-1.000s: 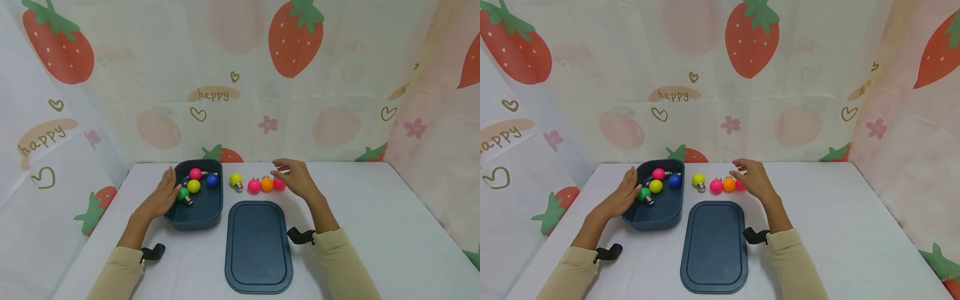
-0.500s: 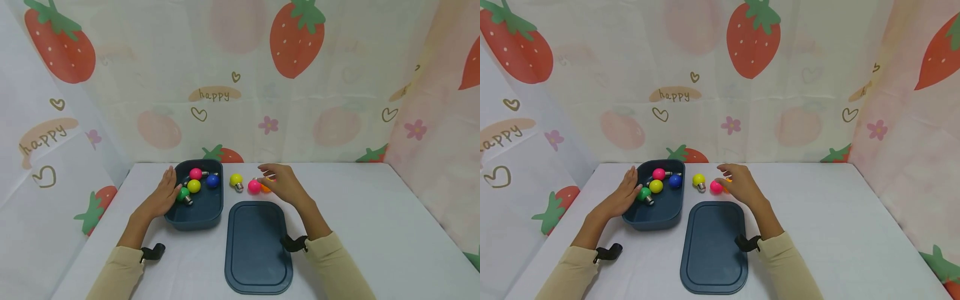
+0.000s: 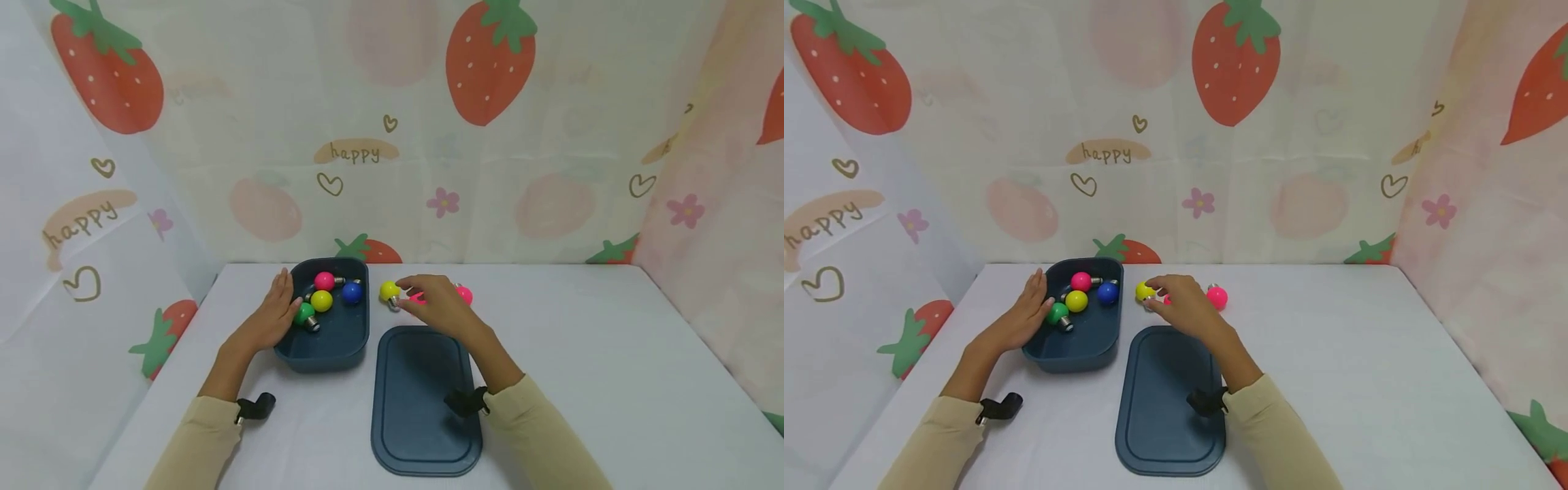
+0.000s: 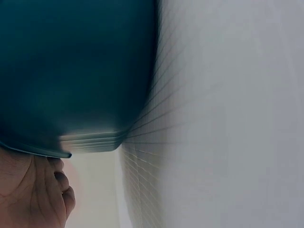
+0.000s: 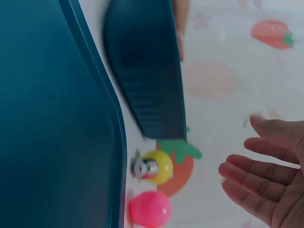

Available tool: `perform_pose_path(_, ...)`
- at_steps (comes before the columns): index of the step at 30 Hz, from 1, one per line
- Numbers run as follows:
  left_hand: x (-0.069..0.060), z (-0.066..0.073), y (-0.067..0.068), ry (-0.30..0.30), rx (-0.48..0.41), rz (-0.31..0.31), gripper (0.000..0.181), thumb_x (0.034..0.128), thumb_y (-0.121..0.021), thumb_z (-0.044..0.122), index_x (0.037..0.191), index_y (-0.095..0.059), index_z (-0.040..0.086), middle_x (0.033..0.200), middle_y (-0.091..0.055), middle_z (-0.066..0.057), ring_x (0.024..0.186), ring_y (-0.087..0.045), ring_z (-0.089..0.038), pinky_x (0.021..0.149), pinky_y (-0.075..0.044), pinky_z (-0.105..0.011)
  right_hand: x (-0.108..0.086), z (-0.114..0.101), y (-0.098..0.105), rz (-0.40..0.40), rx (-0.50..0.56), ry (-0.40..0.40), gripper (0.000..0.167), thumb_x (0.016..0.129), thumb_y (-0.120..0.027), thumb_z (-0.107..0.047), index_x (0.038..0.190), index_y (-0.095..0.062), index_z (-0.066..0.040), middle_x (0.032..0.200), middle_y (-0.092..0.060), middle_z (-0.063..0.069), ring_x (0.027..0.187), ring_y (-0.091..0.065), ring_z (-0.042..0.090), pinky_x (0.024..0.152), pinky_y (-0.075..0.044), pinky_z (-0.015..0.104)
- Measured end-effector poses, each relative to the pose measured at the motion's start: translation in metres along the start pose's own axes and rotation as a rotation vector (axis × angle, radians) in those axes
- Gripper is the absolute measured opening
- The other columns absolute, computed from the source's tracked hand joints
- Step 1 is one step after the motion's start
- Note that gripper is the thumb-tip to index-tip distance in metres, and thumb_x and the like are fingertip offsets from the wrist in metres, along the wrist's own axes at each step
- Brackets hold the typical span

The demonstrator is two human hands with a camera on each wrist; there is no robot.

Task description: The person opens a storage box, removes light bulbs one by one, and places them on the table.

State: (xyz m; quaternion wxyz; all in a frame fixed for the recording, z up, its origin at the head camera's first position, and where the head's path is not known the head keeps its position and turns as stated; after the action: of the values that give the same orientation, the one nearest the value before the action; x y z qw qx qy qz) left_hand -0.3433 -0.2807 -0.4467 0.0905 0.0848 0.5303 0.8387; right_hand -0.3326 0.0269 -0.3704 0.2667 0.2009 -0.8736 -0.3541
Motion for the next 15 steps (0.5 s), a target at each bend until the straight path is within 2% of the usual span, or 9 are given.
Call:
perform_pose_path(6, -0.001, -0.002, 0.0, 0.008, 0.007, -0.006, 0.07, 0.1125, -0.027, 0.036, 0.157, 0.003, -0.009, 0.167, 0.011, -0.025, 0.153, 0.008, -0.045, 0.12, -0.007, -0.063, 0.018, -0.024, -0.018, -0.095, -0.043, 0.055, 0.039, 0.096, -0.072, -0.018, 0.131, -0.067, -0.003, 0.122, -0.071, 0.012, 0.108, -0.068, 0.031, 0.09, -0.058, 0.041)
perform_pose_path(15, 0.0, 0.0, -0.001, 0.007, -0.002, -0.001, 0.07, 0.1125, -0.027, 0.035, 0.157, 0.003, -0.009, 0.167, 0.011, -0.024, 0.153, 0.009, -0.044, 0.12, -0.007, -0.063, 0.043, -0.047, -0.041, -0.186, -0.083, 0.074, 0.037, 0.098, -0.071, -0.021, 0.13, -0.067, -0.003, 0.12, -0.071, 0.011, 0.105, -0.066, 0.024, 0.089, -0.056, 0.03)
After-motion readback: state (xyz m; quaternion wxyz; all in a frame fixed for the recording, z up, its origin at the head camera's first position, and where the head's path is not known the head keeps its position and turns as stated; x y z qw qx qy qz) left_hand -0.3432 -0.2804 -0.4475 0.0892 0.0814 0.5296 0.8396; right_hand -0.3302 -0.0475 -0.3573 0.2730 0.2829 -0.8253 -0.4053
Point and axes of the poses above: each hand's wrist, its own x-axis towards the middle knuckle, its own y-axis out of the back of the hand, z = x × y, the point moved 7 cm from there along x, towards the middle knuckle
